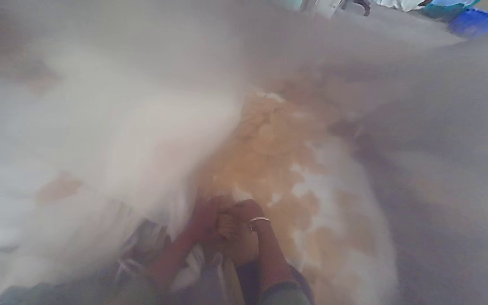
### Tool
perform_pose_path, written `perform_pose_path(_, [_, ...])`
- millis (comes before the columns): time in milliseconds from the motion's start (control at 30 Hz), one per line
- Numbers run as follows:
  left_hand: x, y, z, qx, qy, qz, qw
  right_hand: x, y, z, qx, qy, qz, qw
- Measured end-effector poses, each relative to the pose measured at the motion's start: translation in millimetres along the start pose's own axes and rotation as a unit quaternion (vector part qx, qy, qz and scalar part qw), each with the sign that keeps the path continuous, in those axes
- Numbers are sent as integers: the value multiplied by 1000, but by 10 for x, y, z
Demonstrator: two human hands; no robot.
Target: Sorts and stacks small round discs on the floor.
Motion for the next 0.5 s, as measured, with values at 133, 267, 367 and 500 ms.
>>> perform_pose_path(133, [-29, 24, 56, 24, 5, 16, 1000, 118, 50, -115, -17, -11, -56, 998])
perform_pose_path(267, [-74, 48, 80, 36, 8, 31, 999, 103, 130, -162, -25, -13, -49, 998])
perform_pose_path(367, [-110, 77, 101, 58, 22, 29, 998, -84, 226, -97, -52, -19, 24, 998])
perform_pose_path(500, [-83, 76, 80, 46, 15, 10, 999, -403, 389, -65, -91, -44, 163, 981])
Point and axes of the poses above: each hand's wrist, its own z-axis towards the middle knuckle, its own y-axis out of the back of the hand, x = y × z, the point moved 1 cm from there along z, towards the middle knuckle, and after that the axes turned 8 degrees about -x, right-handed, at the moved point
